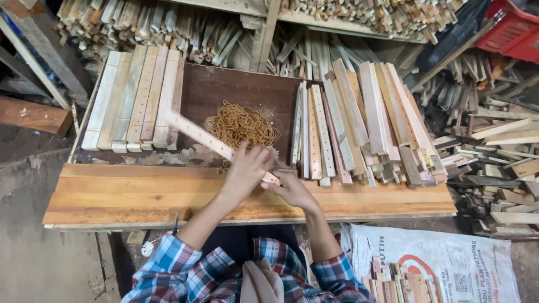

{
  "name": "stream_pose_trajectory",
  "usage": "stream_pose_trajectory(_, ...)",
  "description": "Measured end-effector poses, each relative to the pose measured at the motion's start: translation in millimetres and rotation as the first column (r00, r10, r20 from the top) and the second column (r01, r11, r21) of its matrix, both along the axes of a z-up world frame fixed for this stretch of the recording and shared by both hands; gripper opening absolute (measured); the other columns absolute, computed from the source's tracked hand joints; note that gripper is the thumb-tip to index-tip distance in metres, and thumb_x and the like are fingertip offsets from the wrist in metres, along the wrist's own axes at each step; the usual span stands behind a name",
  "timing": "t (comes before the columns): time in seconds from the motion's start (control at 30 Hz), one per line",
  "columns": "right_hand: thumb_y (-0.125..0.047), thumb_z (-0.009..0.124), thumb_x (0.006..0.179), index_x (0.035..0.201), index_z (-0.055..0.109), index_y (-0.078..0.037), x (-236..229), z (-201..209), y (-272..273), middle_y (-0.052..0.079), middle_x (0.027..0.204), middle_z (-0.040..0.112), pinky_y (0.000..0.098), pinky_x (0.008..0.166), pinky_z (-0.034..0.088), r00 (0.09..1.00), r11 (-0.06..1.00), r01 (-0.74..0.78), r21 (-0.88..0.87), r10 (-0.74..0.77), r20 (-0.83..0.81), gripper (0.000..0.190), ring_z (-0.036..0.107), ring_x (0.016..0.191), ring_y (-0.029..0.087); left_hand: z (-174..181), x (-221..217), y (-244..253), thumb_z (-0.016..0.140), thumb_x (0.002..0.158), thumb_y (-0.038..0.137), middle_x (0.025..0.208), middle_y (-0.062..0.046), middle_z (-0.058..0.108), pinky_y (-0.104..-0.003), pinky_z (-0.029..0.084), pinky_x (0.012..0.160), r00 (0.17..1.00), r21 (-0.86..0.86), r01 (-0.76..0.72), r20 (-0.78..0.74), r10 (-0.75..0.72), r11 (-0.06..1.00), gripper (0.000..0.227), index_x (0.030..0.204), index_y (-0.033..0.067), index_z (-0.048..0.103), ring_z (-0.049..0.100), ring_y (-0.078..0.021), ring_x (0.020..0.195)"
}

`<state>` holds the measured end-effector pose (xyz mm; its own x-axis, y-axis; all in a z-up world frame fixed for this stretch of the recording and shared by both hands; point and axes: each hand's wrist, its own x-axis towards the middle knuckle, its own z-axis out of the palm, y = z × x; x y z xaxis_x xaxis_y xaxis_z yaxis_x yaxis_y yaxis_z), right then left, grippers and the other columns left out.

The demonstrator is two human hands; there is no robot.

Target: Sorting wooden slats into organized piles in a workshop

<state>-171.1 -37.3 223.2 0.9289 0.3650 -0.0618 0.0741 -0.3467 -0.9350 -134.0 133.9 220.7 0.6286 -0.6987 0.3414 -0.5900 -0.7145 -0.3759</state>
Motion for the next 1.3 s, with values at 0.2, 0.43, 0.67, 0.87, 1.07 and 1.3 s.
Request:
stream_pose_trajectory(0.2, -0.019, 0.059, 0.103, 0.108, 0.063, -0.008, 9.9, -137.6, 0.3, 0.004, 0.073, 0.057, 0.0228, 0.051, 0.046, 0.854, 0.707, 0.442, 0.552, -0.144, -0.5, 0.013, 0.054, 0.056, 0.012, -21.1, 0.1, 8.6, 0.053, 0.085, -0.011, 0.16, -0.038, 0.011, -0.067, 0.011, 0.121, 0.723, -0.828, -0.56, -0.501, -0.476, 0.021, 0.086, 0.159, -0.0034, 0.011, 0.01, -0.0576, 0.147)
stream_pose_trajectory(0.43, -0.013, 0.067, 0.097, 0.094, 0.064, -0.006, -4.5, -113.8, 48.5, 0.013, 0.074, 0.072, 0.0304, 0.058, 0.061, 0.799, 0.564, 0.513, 0.648, -0.037, -0.6, 0.008, 0.073, 0.063, 0.021, -83.1, 23.2, -1.1, 0.059, 0.104, 0.02, 0.134, -0.019, 0.063, -0.043, 0.059, 0.094, 0.461, -0.507, -0.827, -0.362, -0.81, -0.243, 0.044, 0.142, -0.0004, 0.05, 0.069, -0.0337, 0.113)
stream_pose_trajectory(0.67, -0.011, 0.064, 0.1, 0.139, 0.056, 0.004, 6.2, -46.6, 35.6, 0.025, 0.128, 0.064, 0.0473, 0.104, 0.047, 0.998, 0.935, 0.039, 0.353, -0.021, -0.056, 0.043, 0.06, 0.116, 0.029, -57.3, 11.8, 25.7, 0.089, 0.072, 0.006, 0.106, -0.016, 0.077, -0.033, 0.061, 0.076, 0.465, -0.573, -0.81, -0.502, -0.729, -0.121, 0.051, 0.12, 0.0018, 0.074, 0.071, -0.0195, 0.088)
stream_pose_trajectory(0.87, -0.013, 0.048, 0.106, 0.152, 0.037, 0.002, 73.0, -45.5, -11.1, 0.031, 0.129, 0.059, 0.0518, 0.099, 0.054, 0.899, 0.742, 0.387, 0.547, -0.435, -0.045, 0.05, 0.066, 0.111, 0.039, -32.3, 0.6, 51.5, 0.085, 0.074, 0.035, 0.109, -0.007, 0.078, -0.047, 0.057, 0.085, 0.558, -0.547, -0.702, -0.82, -0.124, 0.456, 0.05, 0.122, 0.0234, 0.076, 0.072, -0.0347, 0.103)
stream_pose_trajectory(1.07, -0.018, 0.051, 0.106, 0.146, 0.05, -0.003, 75.8, -21.2, 1.8, 0.029, 0.111, 0.066, 0.0413, 0.082, 0.065, 0.852, 0.685, 0.487, 0.542, -0.509, -0.122, 0.043, 0.074, 0.09, 0.033, -57.4, 8.2, 77.8, 0.069, 0.09, 0.021, 0.12, -0.011, 0.075, -0.055, 0.054, 0.093, 0.563, -0.375, -0.609, -0.825, 0.048, 0.698, 0.045, 0.135, 0.0214, 0.067, 0.07, -0.0392, 0.11)
stream_pose_trajectory(1.3, -0.016, 0.06, 0.102, 0.139, 0.056, 0.001, 73.7, -49.4, 13.7, 0.043, 0.119, 0.059, 0.0457, 0.08, 0.066, 0.802, 0.653, 0.58, 0.486, -0.562, -0.202, 0.041, 0.072, 0.091, 0.041, -69.4, 27.2, 64.6, 0.073, 0.088, 0.02, 0.132, -0.021, 0.064, -0.057, 0.058, 0.09, 0.484, -0.2, -0.572, -0.865, 0.132, 0.795, 0.066, 0.15, 0.0147, 0.049, 0.069, -0.0437, 0.112)
